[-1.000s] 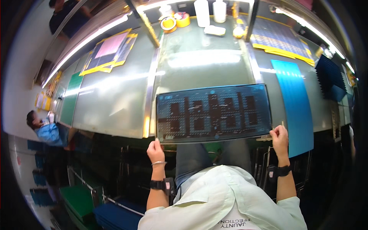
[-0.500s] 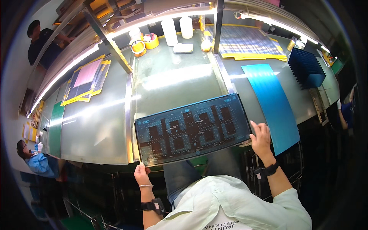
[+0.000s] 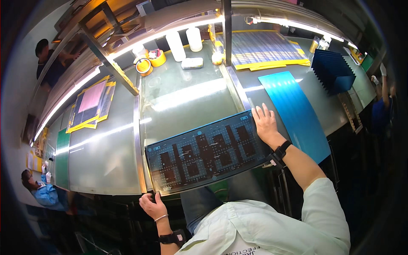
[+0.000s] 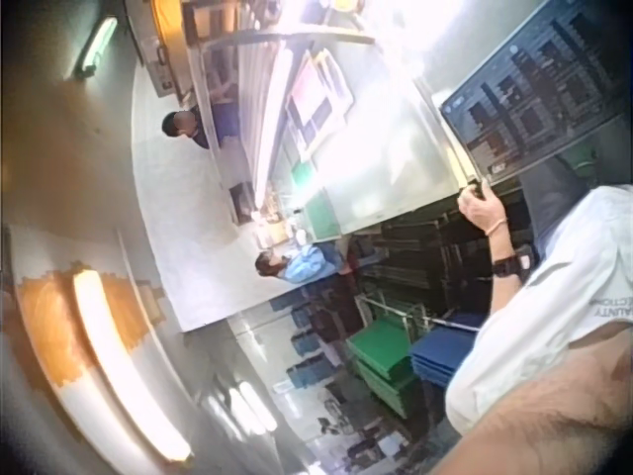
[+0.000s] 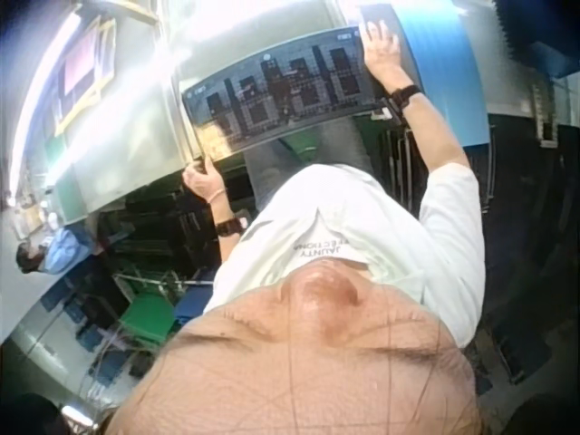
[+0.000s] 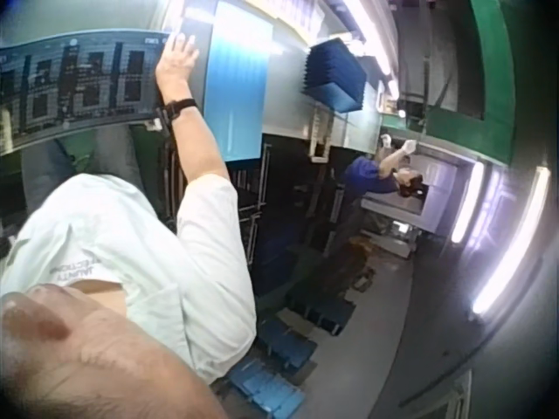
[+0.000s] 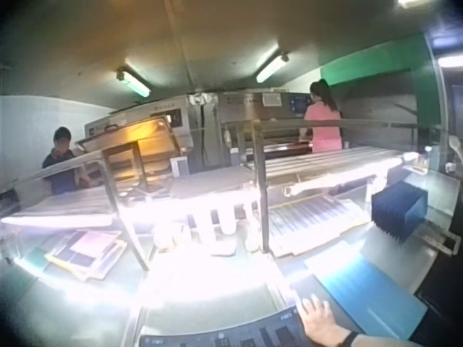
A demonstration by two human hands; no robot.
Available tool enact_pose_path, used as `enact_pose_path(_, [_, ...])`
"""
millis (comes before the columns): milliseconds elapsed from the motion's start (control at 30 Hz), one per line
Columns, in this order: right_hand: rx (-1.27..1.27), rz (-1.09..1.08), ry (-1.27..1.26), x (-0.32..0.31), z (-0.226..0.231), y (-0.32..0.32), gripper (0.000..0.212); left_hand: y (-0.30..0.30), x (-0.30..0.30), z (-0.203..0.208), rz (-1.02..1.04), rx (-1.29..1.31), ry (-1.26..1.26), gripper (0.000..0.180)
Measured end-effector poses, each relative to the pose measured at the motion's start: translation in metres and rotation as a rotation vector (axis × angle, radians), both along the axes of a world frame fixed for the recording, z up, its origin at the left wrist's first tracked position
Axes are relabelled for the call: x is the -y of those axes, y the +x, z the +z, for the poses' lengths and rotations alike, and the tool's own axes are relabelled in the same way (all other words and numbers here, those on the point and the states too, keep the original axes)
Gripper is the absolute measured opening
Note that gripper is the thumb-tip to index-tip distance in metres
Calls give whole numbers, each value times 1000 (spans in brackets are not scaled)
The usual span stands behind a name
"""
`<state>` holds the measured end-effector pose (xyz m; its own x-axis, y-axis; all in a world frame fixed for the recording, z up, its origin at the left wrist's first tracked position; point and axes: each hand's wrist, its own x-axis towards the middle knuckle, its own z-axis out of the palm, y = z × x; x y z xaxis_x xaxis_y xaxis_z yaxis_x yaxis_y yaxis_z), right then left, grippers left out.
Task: Inspecting patterned and solid colored sheets and placing them into corresponding vertical storage racks at a workstation.
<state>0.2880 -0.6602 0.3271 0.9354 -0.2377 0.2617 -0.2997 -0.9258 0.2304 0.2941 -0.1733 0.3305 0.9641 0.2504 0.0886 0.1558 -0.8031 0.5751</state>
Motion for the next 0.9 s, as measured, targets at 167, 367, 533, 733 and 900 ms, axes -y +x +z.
enact_pose_path(167, [-84, 40, -24, 4, -3, 8, 46, 38, 25, 22, -552, 235, 585, 51])
enact_pose_path(367, [-60, 44, -4, 1, -4, 4, 49, 125, 51, 6, -595, 120, 602, 67])
enact_pose_path(533, [-11, 52, -10, 4, -6, 5, 48, 145, 55, -4, -487, 145, 590, 66])
enact_pose_path(733, [1, 63, -13, 5, -8, 1, 48, 142, 59, -19, -424, 175, 623, 66])
enact_pose_path(900, [-32, 18, 3, 4, -8, 2, 49, 143, 62, -23, -383, 164, 631, 64])
